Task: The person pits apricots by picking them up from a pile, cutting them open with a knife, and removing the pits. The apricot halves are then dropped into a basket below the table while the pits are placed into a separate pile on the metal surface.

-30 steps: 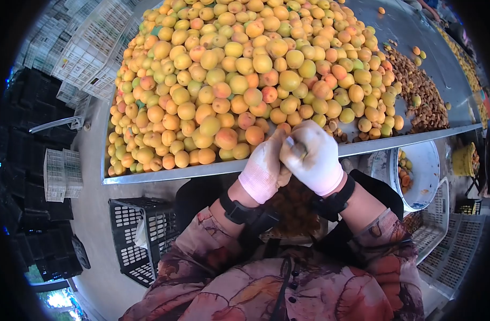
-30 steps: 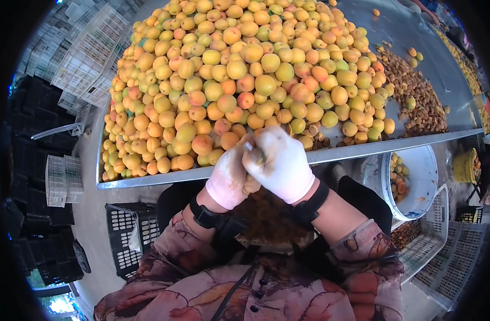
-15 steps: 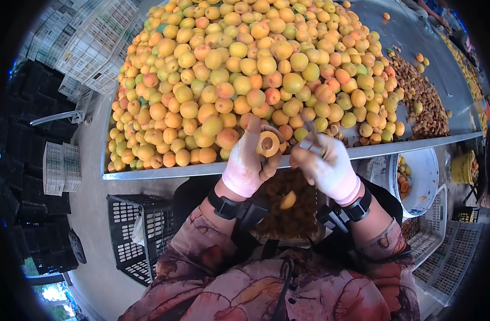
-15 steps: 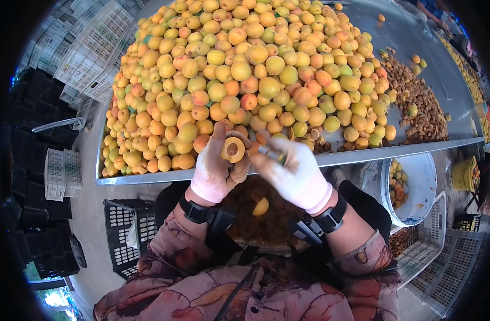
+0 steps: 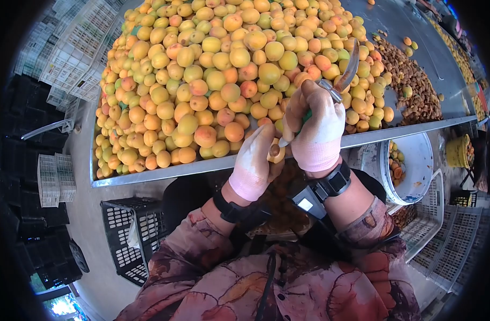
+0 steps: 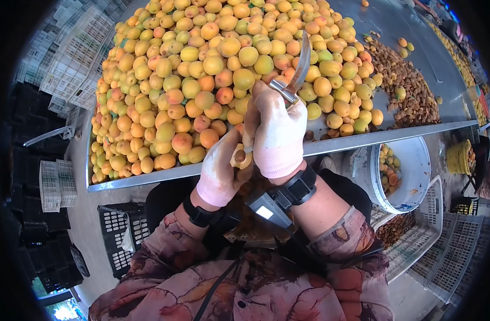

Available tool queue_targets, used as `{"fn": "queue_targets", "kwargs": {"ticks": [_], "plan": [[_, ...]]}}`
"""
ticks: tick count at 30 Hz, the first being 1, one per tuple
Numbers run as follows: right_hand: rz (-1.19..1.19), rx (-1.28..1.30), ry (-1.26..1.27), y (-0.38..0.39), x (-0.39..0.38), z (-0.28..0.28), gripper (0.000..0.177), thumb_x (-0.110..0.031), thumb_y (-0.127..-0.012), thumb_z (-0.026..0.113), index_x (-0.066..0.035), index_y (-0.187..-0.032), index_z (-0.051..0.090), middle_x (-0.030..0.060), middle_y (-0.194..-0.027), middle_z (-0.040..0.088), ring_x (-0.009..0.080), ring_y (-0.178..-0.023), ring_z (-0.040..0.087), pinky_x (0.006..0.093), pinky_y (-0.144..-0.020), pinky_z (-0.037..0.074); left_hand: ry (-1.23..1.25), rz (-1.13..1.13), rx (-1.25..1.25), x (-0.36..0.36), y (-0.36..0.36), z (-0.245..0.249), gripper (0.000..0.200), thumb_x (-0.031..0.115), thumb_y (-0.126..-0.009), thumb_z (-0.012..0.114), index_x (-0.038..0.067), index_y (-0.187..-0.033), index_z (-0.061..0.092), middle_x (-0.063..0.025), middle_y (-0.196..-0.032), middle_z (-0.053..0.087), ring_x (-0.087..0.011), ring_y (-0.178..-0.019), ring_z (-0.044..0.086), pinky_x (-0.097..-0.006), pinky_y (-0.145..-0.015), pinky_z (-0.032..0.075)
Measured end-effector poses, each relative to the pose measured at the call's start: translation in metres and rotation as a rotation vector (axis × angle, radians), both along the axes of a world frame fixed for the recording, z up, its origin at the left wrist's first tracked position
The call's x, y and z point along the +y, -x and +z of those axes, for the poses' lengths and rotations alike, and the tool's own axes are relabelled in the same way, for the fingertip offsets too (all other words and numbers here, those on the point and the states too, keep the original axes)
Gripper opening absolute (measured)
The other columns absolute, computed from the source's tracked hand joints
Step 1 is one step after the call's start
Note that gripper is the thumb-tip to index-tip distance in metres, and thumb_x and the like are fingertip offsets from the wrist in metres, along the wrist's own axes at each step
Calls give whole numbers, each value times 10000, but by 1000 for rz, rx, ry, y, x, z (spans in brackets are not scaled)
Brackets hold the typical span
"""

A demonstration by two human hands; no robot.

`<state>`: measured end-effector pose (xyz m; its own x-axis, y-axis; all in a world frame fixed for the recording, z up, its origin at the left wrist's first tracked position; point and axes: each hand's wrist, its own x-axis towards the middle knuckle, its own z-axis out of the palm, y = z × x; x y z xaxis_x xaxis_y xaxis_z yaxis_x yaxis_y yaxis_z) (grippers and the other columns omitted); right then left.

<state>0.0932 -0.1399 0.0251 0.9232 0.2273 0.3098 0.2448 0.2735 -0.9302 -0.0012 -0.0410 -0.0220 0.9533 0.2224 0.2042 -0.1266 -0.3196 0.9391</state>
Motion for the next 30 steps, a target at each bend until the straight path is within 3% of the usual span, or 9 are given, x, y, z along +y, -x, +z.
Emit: {"fn": "queue_targets", "kwargs": {"ticks": [3, 6, 9, 14, 15, 16, 19, 28, 30], "plan": [[-109, -225, 136, -1, 3, -10, 238, -101, -952, 523, -50, -720, 537, 4, -588, 515, 85, -494, 469, 265, -458, 341, 86, 15, 197, 0, 3, 5, 326, 38, -820, 620, -10, -1128, 522, -71, -805, 519, -230, -654, 532, -309, -596, 440], [-203, -442, 263, -2, 8, -16, 142, -44, -901, 547, -44, -760, 533, -9, -610, 496, 79, -525, 459, 256, -477, 350, 111, 34, 64, -2, -4, -6, 201, 227, -944, 524, 46, -1030, 513, -23, -747, 476, -148, -542, 466, -269, -486, 369], [193, 318, -243, 13, 11, 6, 141, 105, -784, 565, 3, -845, 488, 20, -591, 442, 156, -510, 444, 268, -486, 363, 508, 1, 116, 1, -10, -10, 278, 345, -1040, 463, 100, -916, 507, 8, -695, 446, -88, -444, 411, -238, -383, 298], [-82, -268, 102, -7, 13, -8, 166, -81, -908, 530, -57, -748, 493, -16, -628, 470, 94, -519, 457, 264, -458, 353, 1448, -123, 514, 15, -20, 7, 272, 324, -1031, 469, 127, -846, 498, -1, -651, 443, -106, -409, 397, -248, -351, 266], [-48, -200, 34, -10, 15, -10, 209, -114, -933, 513, -66, -731, 483, -15, -626, 464, 96, -505, 452, 269, -442, 343, 1386, -68, 542, 13, -23, 9, 292, 355, -1023, 483, 130, -839, 497, -5, -622, 439, -112, -409, 404, -233, -344, 262], [224, 374, -292, -8, 14, -7, 239, -153, -954, 494, -81, -728, 461, -8, -619, 445, 106, -476, 420, 275, -416, 317, 1311, -22, 556, 13, -24, 14, 246, 307, -1033, 444, 109, -896, 498, -11, -655, 448, -111, -421, 413, -224, -347, 273], [268, 626, -498, -18, 17, -7, 272, -223, -981, 460, -111, -737, 415, -6, -608, 395, 106, -442, 331, 274, -388, 252, 1120, 63, 599, 10, -27, 33, 204, 201, -1063, 345, 59, -1031, 488, -35, -734, 466, -93, -453, 429, -178, -356, 297], [294, 886, -615, -30, 17, -12, 266, -268, -956, 489, -169, -740, 369, -36, -610, 337, 103, -449, 283, 281, -390, 204, 1456, -247, 487, 26, -28, 6, 134, 118, -1031, 411, 50, -1059, 523, -31, -715, 484, -87, -525, 499, -162, -392, 346], [361, 952, -711, -33, 16, -18, 269, -259, -956, 484, -176, -732, 362, -41, -605, 325, 102, -445, 265, 282, -388, 195, 1286, -187, 406, 25, -31, -2, 189, 239, -1025, 457, 73, -977, 534, -15, -687, 493, -101, -498, 493, -186, -385, 342]]}}
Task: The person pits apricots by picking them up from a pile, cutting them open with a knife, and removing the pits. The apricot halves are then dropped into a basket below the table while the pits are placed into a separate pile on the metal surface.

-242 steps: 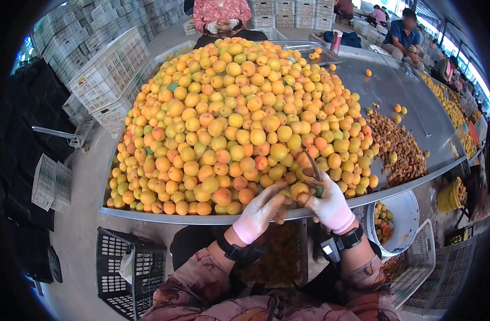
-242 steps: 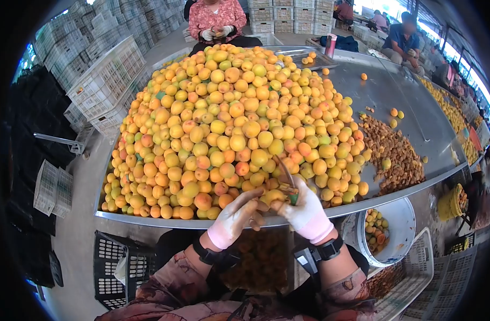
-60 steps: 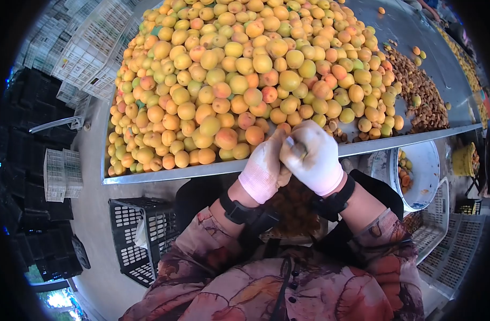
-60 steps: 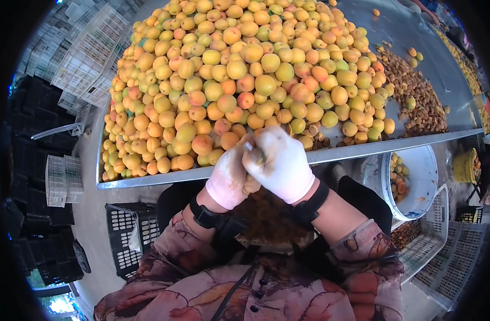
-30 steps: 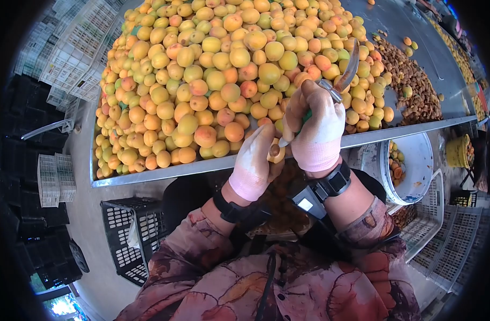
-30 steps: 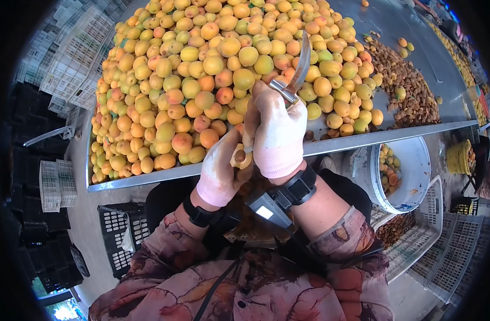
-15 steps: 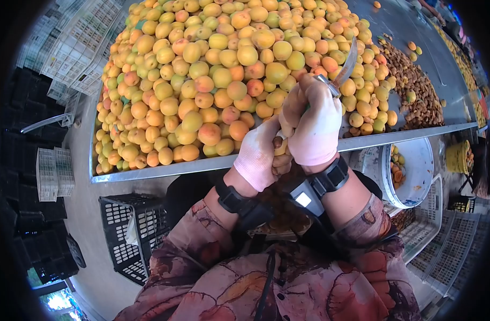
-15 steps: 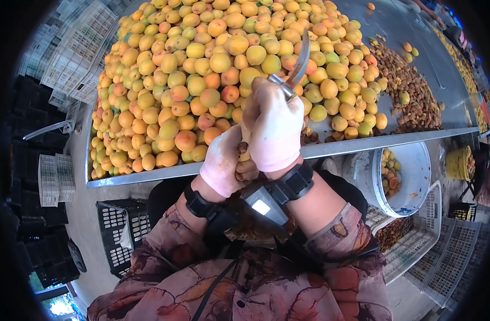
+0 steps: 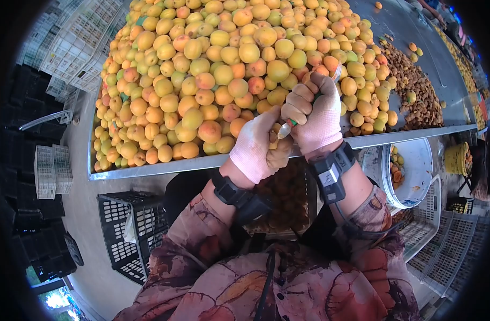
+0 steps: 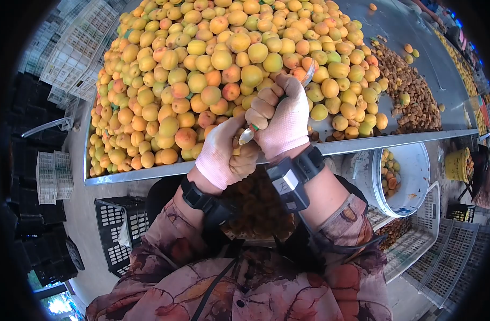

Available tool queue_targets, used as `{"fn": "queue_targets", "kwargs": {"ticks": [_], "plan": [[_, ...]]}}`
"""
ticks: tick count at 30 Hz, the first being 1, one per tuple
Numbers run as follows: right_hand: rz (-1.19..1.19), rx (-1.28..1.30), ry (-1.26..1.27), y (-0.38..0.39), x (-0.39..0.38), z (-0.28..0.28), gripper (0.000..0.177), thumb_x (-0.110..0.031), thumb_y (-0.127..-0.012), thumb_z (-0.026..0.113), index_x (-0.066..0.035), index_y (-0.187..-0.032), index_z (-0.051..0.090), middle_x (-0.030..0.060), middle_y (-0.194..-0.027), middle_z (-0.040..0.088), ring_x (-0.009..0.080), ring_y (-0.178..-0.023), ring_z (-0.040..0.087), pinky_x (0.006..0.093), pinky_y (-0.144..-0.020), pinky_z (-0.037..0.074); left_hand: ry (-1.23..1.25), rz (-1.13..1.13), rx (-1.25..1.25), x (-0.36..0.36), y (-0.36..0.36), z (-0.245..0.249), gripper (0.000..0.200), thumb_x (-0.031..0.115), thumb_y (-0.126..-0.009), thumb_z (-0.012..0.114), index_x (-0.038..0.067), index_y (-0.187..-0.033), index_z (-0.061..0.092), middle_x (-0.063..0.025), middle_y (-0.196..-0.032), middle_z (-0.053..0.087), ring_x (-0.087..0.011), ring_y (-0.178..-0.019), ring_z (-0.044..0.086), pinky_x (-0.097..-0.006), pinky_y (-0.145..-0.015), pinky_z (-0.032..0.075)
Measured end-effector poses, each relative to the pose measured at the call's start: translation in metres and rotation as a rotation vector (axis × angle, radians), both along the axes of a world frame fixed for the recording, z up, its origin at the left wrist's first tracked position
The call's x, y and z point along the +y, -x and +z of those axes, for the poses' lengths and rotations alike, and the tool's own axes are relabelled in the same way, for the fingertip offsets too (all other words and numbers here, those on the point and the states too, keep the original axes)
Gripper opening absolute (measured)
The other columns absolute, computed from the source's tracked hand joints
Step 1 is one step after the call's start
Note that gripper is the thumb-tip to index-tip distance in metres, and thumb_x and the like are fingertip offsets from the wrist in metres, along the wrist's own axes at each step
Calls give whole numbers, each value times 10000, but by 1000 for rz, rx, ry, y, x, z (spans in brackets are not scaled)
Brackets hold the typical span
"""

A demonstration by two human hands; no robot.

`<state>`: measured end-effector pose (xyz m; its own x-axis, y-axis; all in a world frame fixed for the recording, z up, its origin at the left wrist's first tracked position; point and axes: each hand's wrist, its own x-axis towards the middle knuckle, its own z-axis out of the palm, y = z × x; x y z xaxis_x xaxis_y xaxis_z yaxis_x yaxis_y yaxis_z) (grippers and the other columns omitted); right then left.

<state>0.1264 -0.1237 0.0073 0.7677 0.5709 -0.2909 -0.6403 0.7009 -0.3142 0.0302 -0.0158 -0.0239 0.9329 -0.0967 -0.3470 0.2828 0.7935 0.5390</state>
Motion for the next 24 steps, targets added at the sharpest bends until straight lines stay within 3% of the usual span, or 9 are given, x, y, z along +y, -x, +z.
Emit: {"fn": "queue_targets", "kwargs": {"ticks": [1, 3, 5, 10, 14, 16, 18, 20, 24], "plan": [[19, 32, -56, -1, 0, -1, 270, -254, -956, 481, -179, -728, 358, -43, -603, 319, 102, -443, 257, 282, -387, 191, -91, 31, -29, 0, -2, -3, 239, 300, -1021, 480, 84, -936, 539, -6, -673, 497, -108, -484, 489, -197, -382, 340], [-3, -117, -42, -1, -1, 2, 263, -252, -965, 478, -162, -735, 388, -36, -604, 364, 101, -441, 293, 289, -379, 214, -1184, 299, -494, -1, -3, -7, 234, 286, -1022, 471, 74, -949, 539, -9, -692, 509, -107, -502, 497, -207, -411, 359], [-51, -335, 105, 1, -3, 4, 261, -253, -974, 483, -137, -747, 424, -24, -613, 416, 104, -440, 336, 297, -373, 242, -1618, 352, -647, 0, -3, -9, 227, 272, -1019, 468, 63, -965, 541, -11, -719, 524, -104, -523, 502, -213, -440, 375], [-47, -686, 680, 17, -2, 8, 223, -204, -924, 658, 6, -910, 583, 34, -750, 587, 58, -642, 513, 236, -553, 436, -383, 167, -81, 10, 2, 9, 219, 247, -1020, 456, 49, -1010, 549, -12, -789, 561, -80, -574, 498, -198, -480, 378], [214, -818, 842, 36, 1, -11, 404, -245, -868, 739, 58, -1042, 537, 94, -834, 665, 127, -760, 656, 312, -657, 552, -1288, 305, -185, 4, 12, 20, 268, 22, -825, 585, 23, -1089, 541, -107, -934, 608, -257, -819, 600, -316, -701, 492], [196, -905, 851, 40, 0, -17, 441, -267, -873, 733, 66, -1061, 513, 152, -865, 692, 196, -782, 708, 343, -665, 573, -1399, 340, -179, 0, 12, 21, 309, -19, -798, 585, 19, -1101, 539, -141, -958, 606, -312, -856, 614, -349, -739, 504], [264, -951, 956, 39, -4, -16, 348, -185, -900, 690, 41, -1086, 501, 70, -895, 634, 107, -769, 608, 278, -675, 529, -1433, 352, -196, -3, 15, 21, 317, -33, -791, 587, 13, -1101, 537, -165, -966, 600, -352, -870, 615, -377, -753, 506], [206, -1025, 1050, 40, -3, -16, 413, -250, -855, 714, 67, -1030, 517, 198, -823, 680, 300, -775, 713, 368, -683, 555, -1440, 383, -245, -6, 17, 16, 295, -21, -802, 594, 8, -1090, 534, -179, -961, 591, -375, -865, 603, -395, -748, 498], [127, -1068, 1163, 45, -10, -7, 362, -200, -826, 687, 66, -1024, 541, 204, -799, 671, 326, -773, 706, 380, -691, 550, -1689, 386, -427, -5, 13, 11, 246, 7, -820, 610, 8, -1052, 529, -195, -964, 588, -395, -877, 592, -404, -753, 485]]}}
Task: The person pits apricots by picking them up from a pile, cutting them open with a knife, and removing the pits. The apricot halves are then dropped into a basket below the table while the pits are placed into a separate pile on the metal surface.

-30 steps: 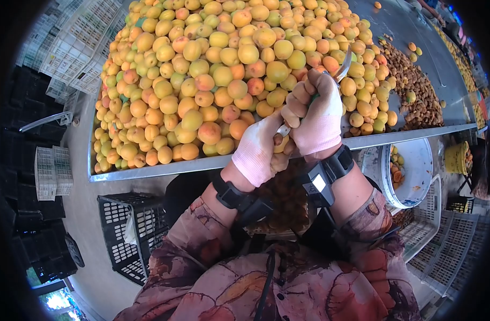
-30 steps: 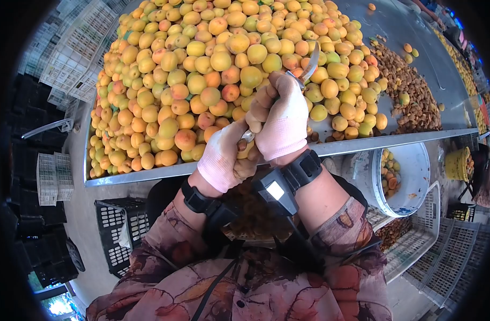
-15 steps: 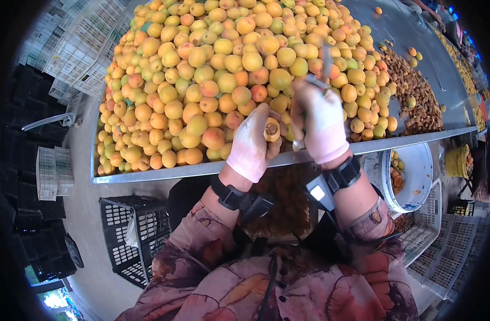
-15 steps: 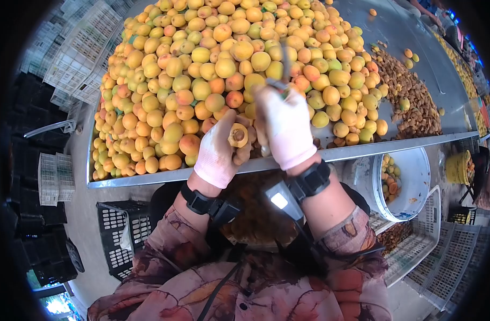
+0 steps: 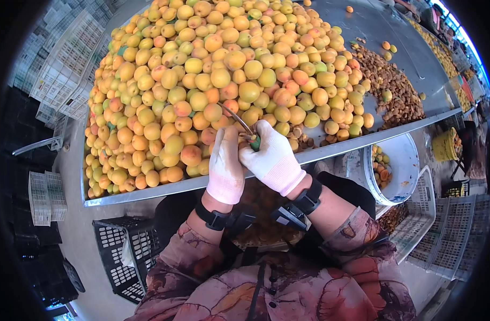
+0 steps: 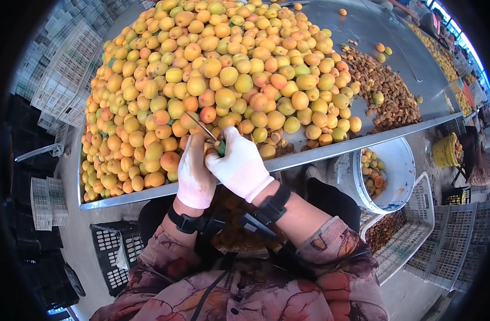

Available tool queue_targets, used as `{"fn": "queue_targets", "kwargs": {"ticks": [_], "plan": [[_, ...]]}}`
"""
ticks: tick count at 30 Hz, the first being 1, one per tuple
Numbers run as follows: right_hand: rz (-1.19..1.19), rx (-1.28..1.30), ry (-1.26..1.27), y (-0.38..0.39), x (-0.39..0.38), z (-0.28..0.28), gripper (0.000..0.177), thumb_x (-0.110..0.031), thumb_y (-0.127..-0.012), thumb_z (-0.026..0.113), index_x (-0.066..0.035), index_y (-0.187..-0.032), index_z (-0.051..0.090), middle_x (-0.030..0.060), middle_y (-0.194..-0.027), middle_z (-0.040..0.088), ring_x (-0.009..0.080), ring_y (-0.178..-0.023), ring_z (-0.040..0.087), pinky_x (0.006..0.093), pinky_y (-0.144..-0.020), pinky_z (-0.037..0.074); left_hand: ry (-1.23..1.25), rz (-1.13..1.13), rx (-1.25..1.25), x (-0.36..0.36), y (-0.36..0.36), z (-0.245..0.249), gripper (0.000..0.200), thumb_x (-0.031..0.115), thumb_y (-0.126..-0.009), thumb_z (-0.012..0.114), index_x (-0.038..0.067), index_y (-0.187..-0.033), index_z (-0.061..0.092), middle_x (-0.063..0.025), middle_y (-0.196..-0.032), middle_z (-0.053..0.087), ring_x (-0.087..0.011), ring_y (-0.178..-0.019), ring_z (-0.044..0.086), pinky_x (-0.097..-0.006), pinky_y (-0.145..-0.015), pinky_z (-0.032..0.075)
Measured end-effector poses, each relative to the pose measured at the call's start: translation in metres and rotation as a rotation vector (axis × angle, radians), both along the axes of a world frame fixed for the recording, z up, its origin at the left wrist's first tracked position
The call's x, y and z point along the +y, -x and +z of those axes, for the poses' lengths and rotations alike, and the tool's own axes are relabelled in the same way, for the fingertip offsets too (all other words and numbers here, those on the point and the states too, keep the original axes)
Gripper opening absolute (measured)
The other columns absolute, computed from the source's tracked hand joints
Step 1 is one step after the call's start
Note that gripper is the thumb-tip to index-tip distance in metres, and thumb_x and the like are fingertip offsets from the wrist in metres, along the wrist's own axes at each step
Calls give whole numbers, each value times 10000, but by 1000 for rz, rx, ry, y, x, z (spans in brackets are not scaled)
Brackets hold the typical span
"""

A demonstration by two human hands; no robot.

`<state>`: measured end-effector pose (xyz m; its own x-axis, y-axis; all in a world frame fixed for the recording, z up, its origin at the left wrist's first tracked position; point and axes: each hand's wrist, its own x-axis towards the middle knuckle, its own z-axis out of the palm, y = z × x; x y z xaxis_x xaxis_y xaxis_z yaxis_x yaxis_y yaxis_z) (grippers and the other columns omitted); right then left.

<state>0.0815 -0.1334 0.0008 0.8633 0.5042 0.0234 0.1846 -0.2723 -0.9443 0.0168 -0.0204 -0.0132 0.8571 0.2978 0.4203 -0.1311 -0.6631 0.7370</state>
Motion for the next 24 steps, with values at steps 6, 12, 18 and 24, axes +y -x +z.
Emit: {"fn": "queue_targets", "kwargs": {"ticks": [6, 12, 18, 24], "plan": [[-86, -272, -215, -40, -33, -18, 332, -201, -860, 670, 40, -1070, 581, 204, -774, 668, 338, -748, 705, 387, -689, 546, 152, -225, 123, 5, 9, 24, 281, 218, -1015, 444, -26, -987, 580, -128, -919, 600, -243, -812, 592, -321, -752, 465], [-48, -310, 695, -66, -72, 12, 591, -443, -821, 736, 22, -1132, 544, 218, -810, 689, 374, -836, 701, 454, -711, 553, 611, -395, 475, 22, 25, 40, 571, 432, -1050, 329, -13, -883, 646, -80, -751, 644, -166, -724, 598, -283, -738, 441], [240, -280, 927, -62, -57, 14, 516, -394, -796, 732, 27, -1051, 579, 232, -914, 697, 388, -920, 686, 449, -796, 548, 709, -360, 497, 23, 21, 36, 507, 389, -1036, 410, -6, -827, 650, -60, -688, 619, -121, -623, 538, -255, -610, 403], [128, -148, 187, -57, -62, 13, 533, -171, -713, 810, 55, -1130, 567, 213, -934, 697, 333, -902, 704, 391, -790, 540, 665, -248, 437, 23, 17, 37, 379, 312, -1025, 477, -25, -1034, 649, -69, -841, 656, -115, -689, 573, -250, -646, 450]]}}
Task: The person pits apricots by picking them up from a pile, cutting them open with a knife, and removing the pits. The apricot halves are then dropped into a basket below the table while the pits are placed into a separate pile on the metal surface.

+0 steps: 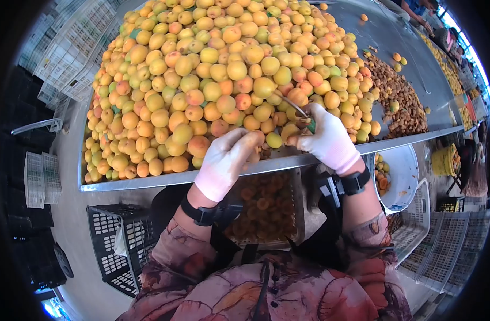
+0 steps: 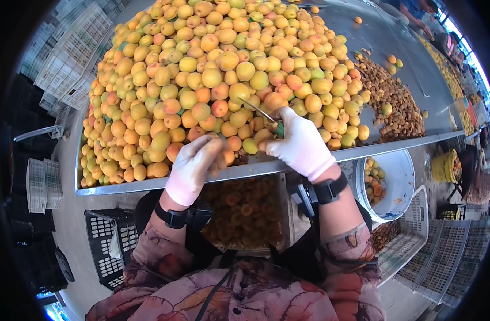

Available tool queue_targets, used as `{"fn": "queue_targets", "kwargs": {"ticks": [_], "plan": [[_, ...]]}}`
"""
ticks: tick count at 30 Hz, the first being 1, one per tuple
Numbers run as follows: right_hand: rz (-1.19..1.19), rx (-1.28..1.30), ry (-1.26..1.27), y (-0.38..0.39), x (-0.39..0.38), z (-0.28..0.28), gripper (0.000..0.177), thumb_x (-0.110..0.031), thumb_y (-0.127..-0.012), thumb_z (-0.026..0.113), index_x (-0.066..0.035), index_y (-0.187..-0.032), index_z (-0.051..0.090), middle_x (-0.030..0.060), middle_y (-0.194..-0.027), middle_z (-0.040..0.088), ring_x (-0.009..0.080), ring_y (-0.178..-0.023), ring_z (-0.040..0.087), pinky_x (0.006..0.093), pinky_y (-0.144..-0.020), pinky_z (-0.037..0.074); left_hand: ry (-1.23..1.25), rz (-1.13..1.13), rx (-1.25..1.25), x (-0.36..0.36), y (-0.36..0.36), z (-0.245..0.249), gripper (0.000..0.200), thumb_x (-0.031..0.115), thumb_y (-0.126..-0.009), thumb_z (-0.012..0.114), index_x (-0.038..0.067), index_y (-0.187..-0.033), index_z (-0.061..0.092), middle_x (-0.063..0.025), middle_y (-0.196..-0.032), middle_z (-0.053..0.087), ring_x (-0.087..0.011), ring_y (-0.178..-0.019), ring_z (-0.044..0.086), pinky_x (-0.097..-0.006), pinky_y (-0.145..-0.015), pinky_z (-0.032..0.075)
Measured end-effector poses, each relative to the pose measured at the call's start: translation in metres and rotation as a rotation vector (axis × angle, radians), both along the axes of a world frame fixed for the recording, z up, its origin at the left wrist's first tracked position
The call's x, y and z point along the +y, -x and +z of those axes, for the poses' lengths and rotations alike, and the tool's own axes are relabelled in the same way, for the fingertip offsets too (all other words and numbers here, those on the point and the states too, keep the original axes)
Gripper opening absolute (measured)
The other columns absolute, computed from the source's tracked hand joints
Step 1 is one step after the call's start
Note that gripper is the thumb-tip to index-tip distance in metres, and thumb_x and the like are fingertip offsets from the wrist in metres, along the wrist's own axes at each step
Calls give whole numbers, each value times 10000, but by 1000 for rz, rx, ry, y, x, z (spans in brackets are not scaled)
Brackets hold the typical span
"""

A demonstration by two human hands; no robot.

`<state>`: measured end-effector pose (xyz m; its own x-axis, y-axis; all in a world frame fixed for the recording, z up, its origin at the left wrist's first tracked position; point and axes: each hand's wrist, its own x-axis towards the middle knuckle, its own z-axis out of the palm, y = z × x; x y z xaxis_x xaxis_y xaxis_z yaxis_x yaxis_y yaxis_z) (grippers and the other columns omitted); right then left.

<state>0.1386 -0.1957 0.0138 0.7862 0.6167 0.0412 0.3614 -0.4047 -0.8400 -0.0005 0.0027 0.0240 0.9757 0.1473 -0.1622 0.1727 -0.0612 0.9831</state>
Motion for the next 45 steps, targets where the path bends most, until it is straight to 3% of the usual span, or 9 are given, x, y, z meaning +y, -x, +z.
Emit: {"fn": "queue_targets", "kwargs": {"ticks": [5, 8, 13, 16, 26, 29, 32, 35, 45], "plan": [[34, 32, -127, 42, 18, 21, 550, -125, -721, 816, 1, -1192, 562, 178, -1011, 690, 233, -950, 693, 335, -834, 531, 253, -31, -62, -10, -5, -22, 467, 221, -1003, 529, -41, -1385, 470, -88, -1103, 632, -162, -952, 617, -285, -795, 503], [24, 78, -377, 49, 22, 9, 522, -140, -752, 812, -7, -1192, 565, 174, -1025, 687, 235, -948, 695, 336, -835, 534, 351, -12, -151, -6, -5, -20, 468, 185, -1001, 518, -54, -1396, 445, -106, -1207, 596, -174, -1075, 584, -293, -878, 476], [59, 8, -103, 48, 17, 2, 329, -156, -879, 673, 36, -1129, 575, 232, -800, 650, 376, -808, 692, 394, -695, 530, 840, -9, -286, 2, -7, -21, 501, 150, -990, 531, -63, -1426, 405, -103, -1240, 572, -178, -1122, 551, -318, -955, 458], [104, 44, -169, 57, 23, 1, 284, -149, -893, 636, 39, -1096, 573, 240, -740, 624, 398, -763, 677, 409, -658, 517, 635, 19, -307, 0, -7, -22, 536, 157, -972, 565, -62, -1431, 397, -115, -1260, 563, -192, -1125, 556, -314, -957, 460], [104, -39, -203, 56, 25, -10, 252, -102, -836, 606, 30, -1048, 572, 239, -681, 585, 422, -684, 636, 421, -602, 491, 663, -68, -313, 1, -4, -17, 570, 48, -935, 543, -63, -1460, 352, -159, -1358, 525, -231, -1229, 533, -345, -1054, 415], [109, -8, -211, 59, 26, -9, 239, -87, -829, 600, 23, -1041, 577, 235, -678, 592, 428, -686, 636, 420, -608, 498, 657, -56, -296, 1, -4, -18, 602, 49, -921, 524, -67, -1473, 313, -204, -1405, 478, -302, -1305, 479, -471, -1123, 357], [106, 8, -205, 62, 28, -4, 231, -78, -827, 610, 13, -1038, 581, 235, -684, 603, 431, -696, 640, 428, -614, 505, 624, -21, -324, 0, -5, -21, 589, 53, -930, 541, -70, -1464, 326, -199, -1403, 480, -295, -1313, 472, -480, -1135, 345], [97, -69, -180, 63, 30, -12, 240, -65, -831, 611, 5, -1057, 571, 240, -708, 618, 430, -712, 646, 448, -619, 509, 634, 15, -355, -4, -4, -22, 549, 57, -932, 570, -62, -1438, 392, -125, -1317, 568, -197, -1205, 541, -330, -1060, 402], [6, -41, -94, 72, 42, -28, 314, -62, -841, 592, 27, -1134, 522, 271, -770, 635, 452, -762, 639, 493, -656, 518, 437, 174, -383, -23, -7, -29, 520, 247, -963, 607, -52, -1364, 466, -93, -1261, 597, -180, -1167, 551, -310, -1032, 411]]}}
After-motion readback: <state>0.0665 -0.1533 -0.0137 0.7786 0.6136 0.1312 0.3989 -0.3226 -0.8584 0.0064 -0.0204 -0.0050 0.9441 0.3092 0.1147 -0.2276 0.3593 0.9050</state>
